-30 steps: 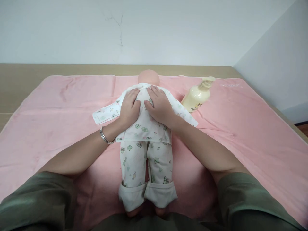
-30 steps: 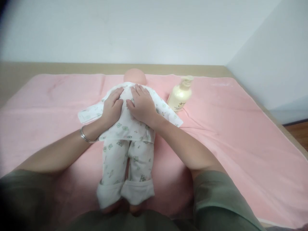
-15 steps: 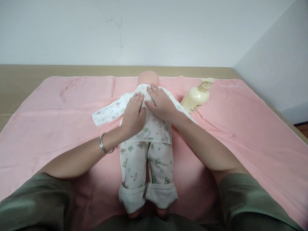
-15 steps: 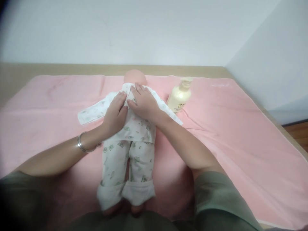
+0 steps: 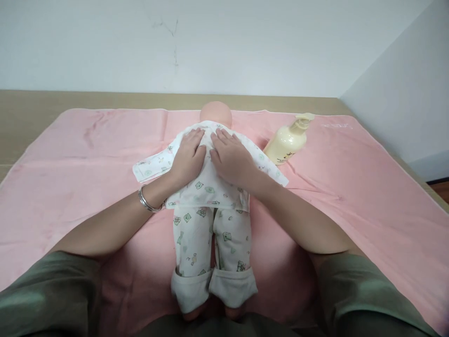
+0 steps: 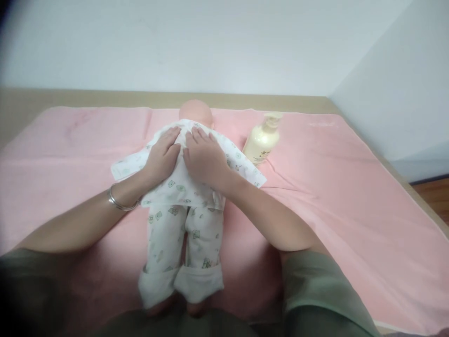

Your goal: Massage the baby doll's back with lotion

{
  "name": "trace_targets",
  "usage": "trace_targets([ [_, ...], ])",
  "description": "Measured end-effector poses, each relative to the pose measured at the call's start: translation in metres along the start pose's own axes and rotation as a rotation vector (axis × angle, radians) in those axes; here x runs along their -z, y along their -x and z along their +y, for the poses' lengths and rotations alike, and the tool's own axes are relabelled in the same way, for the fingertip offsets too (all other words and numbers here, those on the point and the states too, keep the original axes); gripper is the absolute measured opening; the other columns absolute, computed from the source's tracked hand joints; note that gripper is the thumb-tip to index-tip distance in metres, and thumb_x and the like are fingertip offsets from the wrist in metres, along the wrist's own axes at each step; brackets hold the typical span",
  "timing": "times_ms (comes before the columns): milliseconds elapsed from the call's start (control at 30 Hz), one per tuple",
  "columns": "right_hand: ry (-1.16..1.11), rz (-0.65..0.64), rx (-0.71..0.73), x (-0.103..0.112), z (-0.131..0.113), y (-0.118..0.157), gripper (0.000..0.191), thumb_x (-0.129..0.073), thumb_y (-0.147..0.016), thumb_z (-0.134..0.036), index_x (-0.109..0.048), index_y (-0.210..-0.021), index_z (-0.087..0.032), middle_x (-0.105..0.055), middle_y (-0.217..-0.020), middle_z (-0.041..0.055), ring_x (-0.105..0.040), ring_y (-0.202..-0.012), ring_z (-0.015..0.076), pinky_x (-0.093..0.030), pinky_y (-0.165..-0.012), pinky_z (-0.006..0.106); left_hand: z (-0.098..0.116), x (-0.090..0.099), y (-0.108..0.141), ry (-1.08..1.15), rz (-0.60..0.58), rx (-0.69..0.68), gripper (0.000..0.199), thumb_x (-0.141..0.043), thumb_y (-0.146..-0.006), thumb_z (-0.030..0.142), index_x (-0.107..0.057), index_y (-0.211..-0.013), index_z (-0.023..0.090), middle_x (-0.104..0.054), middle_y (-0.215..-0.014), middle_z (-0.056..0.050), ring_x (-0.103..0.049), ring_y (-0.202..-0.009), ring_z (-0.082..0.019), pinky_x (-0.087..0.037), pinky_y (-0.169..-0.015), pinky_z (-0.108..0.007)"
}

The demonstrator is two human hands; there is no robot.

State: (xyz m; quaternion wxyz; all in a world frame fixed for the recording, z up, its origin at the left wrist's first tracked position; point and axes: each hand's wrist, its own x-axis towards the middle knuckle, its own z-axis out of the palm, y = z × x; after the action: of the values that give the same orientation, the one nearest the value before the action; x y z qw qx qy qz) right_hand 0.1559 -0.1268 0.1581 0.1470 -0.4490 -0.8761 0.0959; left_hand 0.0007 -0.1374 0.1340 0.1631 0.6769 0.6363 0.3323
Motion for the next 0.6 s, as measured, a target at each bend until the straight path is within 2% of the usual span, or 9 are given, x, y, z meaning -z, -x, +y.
trace_targets([
  [167, -0.072, 0.001, -0.058, -0.003, 0.023, -0.02, 0.07, -0.037, -0.1, -0.034, -0.029, -0.157, 0.005, -0.029, -0.167, 0.0226, -0.024, -0.159, 0.0322, -0.018, -0.131, 0.053, 0.018, -0.005, 0.023, -0.133, -0.007, -0.1, 0.06, -0.035, -0.095, 0.025, -0.047, -0.147, -0.001, -0.041, -0.162, -0.02, -0.032, -0.156, -0.029, -0.02, -0.134, -0.049],
  [267, -0.07, 0.025, -0.05, -0.006, 0.025, -0.02, 0.069, -0.034, -0.1, -0.034, -0.03, -0.157, 0.006, -0.03, -0.166, 0.0231, -0.025, -0.158, 0.0329, -0.019, -0.131, 0.054, 0.019, -0.004, 0.024, -0.128, -0.048, -0.108, 0.058, -0.038, -0.093, 0.021, -0.048, -0.146, 0.0, -0.039, -0.163, -0.02, -0.031, -0.157, -0.029, -0.02, -0.134, -0.048],
  [433, 0.014, 0.103, -0.055, -0.007, 0.006, -0.002, 0.063, -0.032, -0.102, -0.031, -0.038, -0.153, 0.005, -0.041, -0.16, 0.0253, -0.036, -0.153, 0.0346, -0.027, -0.128, 0.053, 0.003, 0.0, 0.003, -0.043, -0.099, -0.05, 0.057, -0.037, -0.096, 0.029, -0.047, -0.15, 0.012, -0.036, -0.166, -0.014, -0.027, -0.159, -0.027, -0.016, -0.134, -0.051],
  [600, 0.061, 0.091, 0.007, -0.007, -0.017, 0.017, 0.059, -0.032, -0.102, -0.025, -0.041, -0.152, 0.005, -0.04, -0.161, 0.0246, -0.033, -0.155, 0.0341, -0.029, -0.129, 0.05, -0.007, 0.003, -0.009, 0.005, -0.064, -0.051, 0.058, -0.037, -0.097, 0.034, -0.048, -0.148, 0.008, -0.038, -0.164, -0.017, -0.03, -0.157, -0.029, -0.019, -0.133, -0.051],
])
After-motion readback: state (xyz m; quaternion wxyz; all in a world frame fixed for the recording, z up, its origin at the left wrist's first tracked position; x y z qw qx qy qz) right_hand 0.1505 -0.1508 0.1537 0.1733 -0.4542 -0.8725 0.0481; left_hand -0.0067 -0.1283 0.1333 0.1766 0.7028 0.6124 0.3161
